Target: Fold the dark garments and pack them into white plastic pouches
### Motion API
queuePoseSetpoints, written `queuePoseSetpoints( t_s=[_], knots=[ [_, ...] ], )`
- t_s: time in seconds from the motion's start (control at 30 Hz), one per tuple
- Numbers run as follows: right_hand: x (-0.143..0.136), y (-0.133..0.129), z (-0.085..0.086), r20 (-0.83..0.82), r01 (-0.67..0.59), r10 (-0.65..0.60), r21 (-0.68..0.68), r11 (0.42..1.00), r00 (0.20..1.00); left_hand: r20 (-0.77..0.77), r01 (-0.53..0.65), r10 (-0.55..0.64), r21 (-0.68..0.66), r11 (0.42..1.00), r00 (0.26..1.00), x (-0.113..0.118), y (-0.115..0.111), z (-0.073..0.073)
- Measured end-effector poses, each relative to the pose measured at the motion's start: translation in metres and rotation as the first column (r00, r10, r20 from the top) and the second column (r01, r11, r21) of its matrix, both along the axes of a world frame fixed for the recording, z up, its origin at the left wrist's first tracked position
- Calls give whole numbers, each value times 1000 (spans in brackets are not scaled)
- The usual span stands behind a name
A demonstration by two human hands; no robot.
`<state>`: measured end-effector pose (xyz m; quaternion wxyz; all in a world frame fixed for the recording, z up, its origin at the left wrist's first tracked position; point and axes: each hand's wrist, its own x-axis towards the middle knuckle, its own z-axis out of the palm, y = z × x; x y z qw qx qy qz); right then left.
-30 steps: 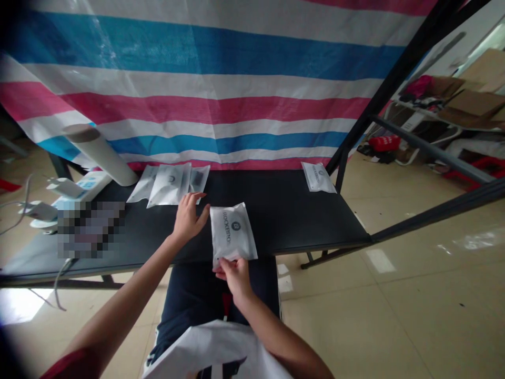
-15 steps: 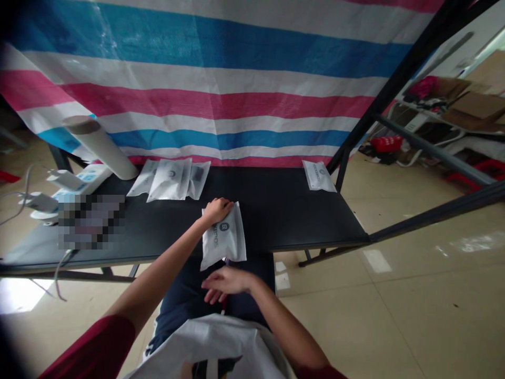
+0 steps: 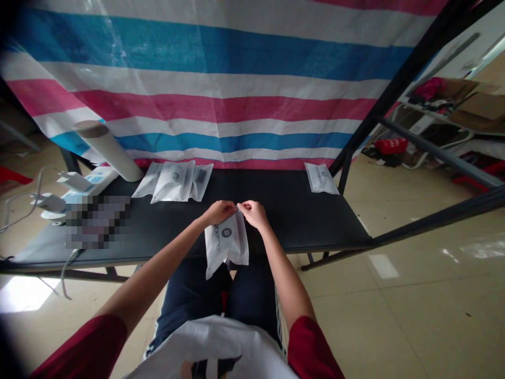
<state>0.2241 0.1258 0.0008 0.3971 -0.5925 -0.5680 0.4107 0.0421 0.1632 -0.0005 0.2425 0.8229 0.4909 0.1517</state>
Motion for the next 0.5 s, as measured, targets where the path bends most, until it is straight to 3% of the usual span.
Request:
queuePoseSetpoints(
  t_s=[0.13,0.33,0.5],
  knots=[
    [-5,11,-24,-68,13,-13,-9,1000,998,0,12,-12,-3,1000,1000,0,-3,7],
    [-6,15,-27,-77,-62,59,-39,997,995,-63,-133,133,8,991,989,2,-8,12],
    [-5,-27,-27,-160,-90,67,-144,985,985,-109,-282,285,45,958,952,1,5,17]
  ],
)
